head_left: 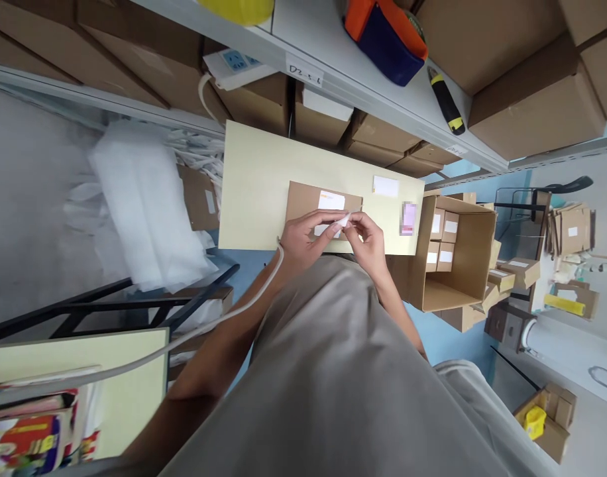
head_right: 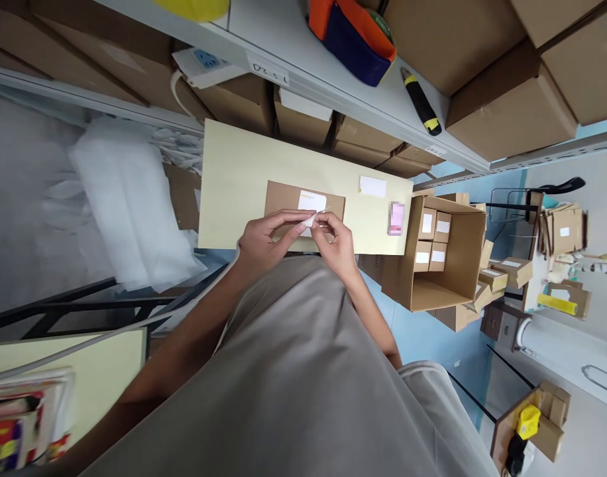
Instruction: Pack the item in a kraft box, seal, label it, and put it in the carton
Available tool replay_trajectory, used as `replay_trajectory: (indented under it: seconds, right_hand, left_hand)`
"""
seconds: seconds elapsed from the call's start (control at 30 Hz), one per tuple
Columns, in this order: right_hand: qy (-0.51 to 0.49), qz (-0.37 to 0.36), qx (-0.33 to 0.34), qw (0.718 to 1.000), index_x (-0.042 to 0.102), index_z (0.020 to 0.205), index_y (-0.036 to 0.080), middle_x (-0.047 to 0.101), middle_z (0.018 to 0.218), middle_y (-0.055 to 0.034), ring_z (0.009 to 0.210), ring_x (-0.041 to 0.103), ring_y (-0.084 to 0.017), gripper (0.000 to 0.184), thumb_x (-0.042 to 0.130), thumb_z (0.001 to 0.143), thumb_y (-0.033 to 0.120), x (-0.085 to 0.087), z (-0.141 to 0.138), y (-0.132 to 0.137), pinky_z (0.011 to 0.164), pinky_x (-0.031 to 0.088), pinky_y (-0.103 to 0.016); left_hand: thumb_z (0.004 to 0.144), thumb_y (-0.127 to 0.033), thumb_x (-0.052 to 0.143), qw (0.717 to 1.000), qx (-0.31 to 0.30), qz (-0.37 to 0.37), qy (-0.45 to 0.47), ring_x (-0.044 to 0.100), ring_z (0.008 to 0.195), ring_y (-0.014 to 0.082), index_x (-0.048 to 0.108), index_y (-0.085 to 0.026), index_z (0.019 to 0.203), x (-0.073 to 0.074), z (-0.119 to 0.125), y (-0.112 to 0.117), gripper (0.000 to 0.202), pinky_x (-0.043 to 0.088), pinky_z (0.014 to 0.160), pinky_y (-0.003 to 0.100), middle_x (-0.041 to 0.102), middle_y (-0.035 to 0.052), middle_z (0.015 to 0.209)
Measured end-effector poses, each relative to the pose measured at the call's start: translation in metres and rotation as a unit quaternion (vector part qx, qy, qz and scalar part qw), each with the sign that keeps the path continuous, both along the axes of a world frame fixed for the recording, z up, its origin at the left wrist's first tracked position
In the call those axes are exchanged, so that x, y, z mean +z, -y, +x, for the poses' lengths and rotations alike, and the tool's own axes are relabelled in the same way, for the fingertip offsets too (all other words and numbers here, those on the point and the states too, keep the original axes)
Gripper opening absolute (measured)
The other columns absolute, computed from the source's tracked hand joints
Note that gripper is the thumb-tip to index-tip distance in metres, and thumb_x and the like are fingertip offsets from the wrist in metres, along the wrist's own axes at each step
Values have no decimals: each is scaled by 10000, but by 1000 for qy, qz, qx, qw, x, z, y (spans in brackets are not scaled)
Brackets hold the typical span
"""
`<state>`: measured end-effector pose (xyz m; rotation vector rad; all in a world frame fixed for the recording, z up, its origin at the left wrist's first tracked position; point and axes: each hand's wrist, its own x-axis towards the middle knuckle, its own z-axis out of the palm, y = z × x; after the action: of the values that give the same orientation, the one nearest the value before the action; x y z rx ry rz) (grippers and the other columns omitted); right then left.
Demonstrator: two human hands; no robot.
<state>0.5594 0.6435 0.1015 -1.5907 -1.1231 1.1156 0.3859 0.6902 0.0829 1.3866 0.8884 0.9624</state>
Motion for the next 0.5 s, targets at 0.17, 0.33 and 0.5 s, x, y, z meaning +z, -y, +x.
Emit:
replay_trajectory:
  seconds: [0.17,0.33,0.5]
  right_hand:
    - [7,-11,7,1000,732,1070,265,802,1088,-50,1042,767,-228,409,723,1029,672,-4,-21,-2,973,648,-381]
    - [-10,-41,5,999,746,1045,274,796,1064,-50,1032,772,-241,428,762,998,699,0,-42,-7,1004,646,-400]
    - [-4,-62,5,998,739,1008,270,786,1025,-36,1003,766,-230,405,779,984,673,1,-59,-12,1016,640,-396]
  left_hand:
    - [979,-756,799,997,7,-80,2,857,1123,295,850,-223,1182,-5,-20,1,573,701,1074,434,888,107,1209]
    - [997,-789,752,995,35,-93,19,857,1081,290,830,-235,1115,-15,-38,-1,572,701,1041,430,886,106,1121]
    - [968,-815,745,985,75,-153,35,829,960,272,776,-238,1024,-28,-47,-4,581,686,883,387,871,87,998]
